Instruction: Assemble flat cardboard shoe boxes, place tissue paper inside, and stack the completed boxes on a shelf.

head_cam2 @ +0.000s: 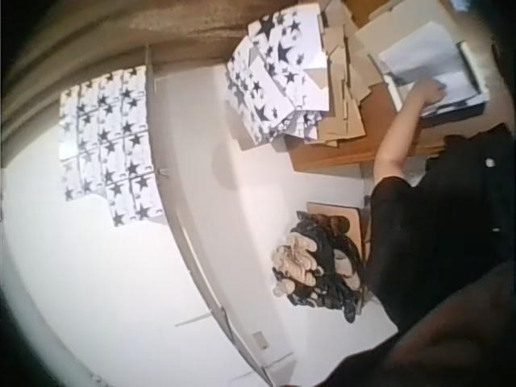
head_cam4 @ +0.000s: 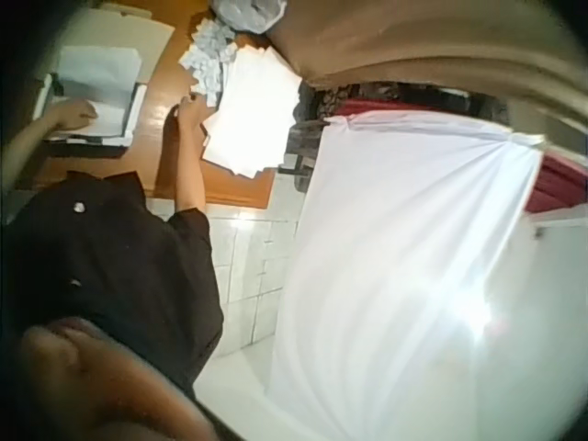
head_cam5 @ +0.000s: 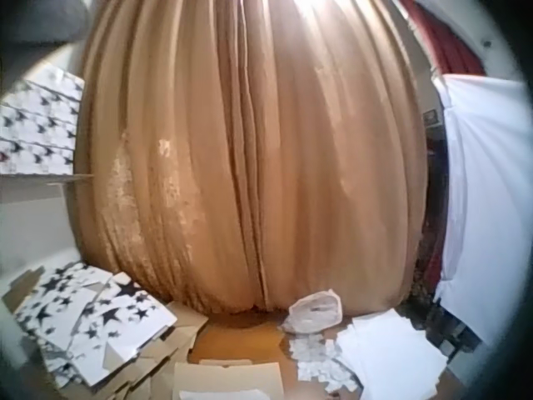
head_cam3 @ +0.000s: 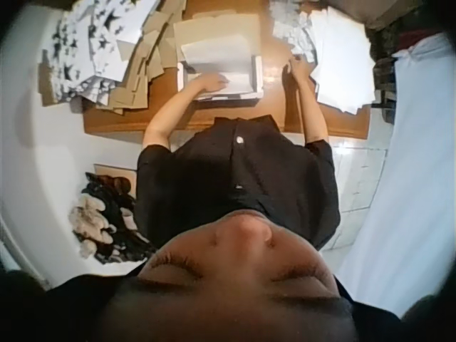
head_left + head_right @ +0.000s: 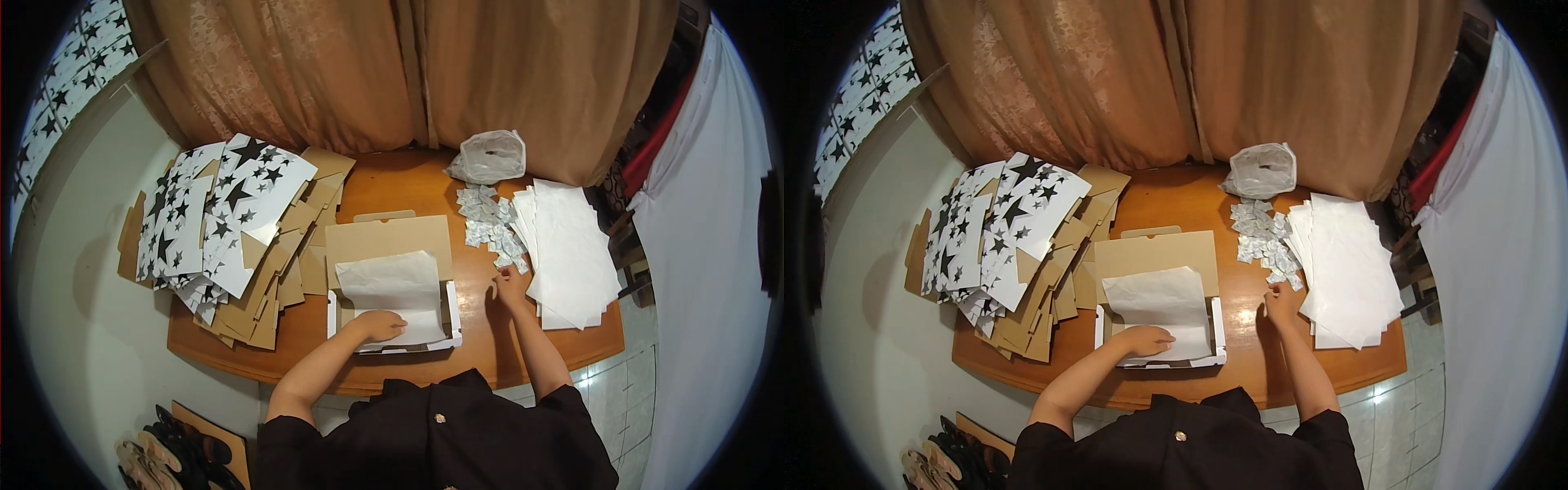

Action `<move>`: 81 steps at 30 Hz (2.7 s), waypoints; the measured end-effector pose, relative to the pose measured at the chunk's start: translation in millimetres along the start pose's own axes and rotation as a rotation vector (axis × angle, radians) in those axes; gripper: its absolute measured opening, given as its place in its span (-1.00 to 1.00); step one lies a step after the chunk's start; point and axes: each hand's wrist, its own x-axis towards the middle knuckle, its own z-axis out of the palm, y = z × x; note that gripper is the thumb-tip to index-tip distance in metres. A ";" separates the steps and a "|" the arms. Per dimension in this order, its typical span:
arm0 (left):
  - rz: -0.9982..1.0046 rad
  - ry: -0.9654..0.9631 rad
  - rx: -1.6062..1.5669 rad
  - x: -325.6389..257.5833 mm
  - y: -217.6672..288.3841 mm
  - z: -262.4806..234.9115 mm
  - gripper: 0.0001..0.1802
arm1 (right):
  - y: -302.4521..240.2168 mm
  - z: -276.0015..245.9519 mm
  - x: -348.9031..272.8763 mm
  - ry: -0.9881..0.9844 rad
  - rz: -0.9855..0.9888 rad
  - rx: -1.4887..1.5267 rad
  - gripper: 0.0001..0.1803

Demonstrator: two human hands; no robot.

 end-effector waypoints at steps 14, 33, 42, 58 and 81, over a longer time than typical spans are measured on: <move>-0.193 -0.249 -0.314 -43.3 37.4 -61.1 -0.20 | -10.9 -16.4 9.4 0.091 -0.106 -0.559 -0.78; 0.055 0.190 0.178 -75.5 65.2 -47.7 -0.71 | -81.9 -7.9 -90.6 0.160 0.080 0.459 -0.82; 0.228 0.142 0.284 -73.7 50.4 -51.6 -0.71 | -237.9 13.7 -161.5 -0.245 -0.612 -0.207 -0.90; -0.043 -0.180 -0.119 17.1 -27.7 -31.9 -0.26 | -231.1 46.7 -189.4 -0.226 -0.647 -0.491 -0.92; -0.019 -0.124 -0.232 -63.3 -35.3 -92.4 -0.74 | -203.0 19.8 -60.6 -0.804 -0.224 -0.634 -0.68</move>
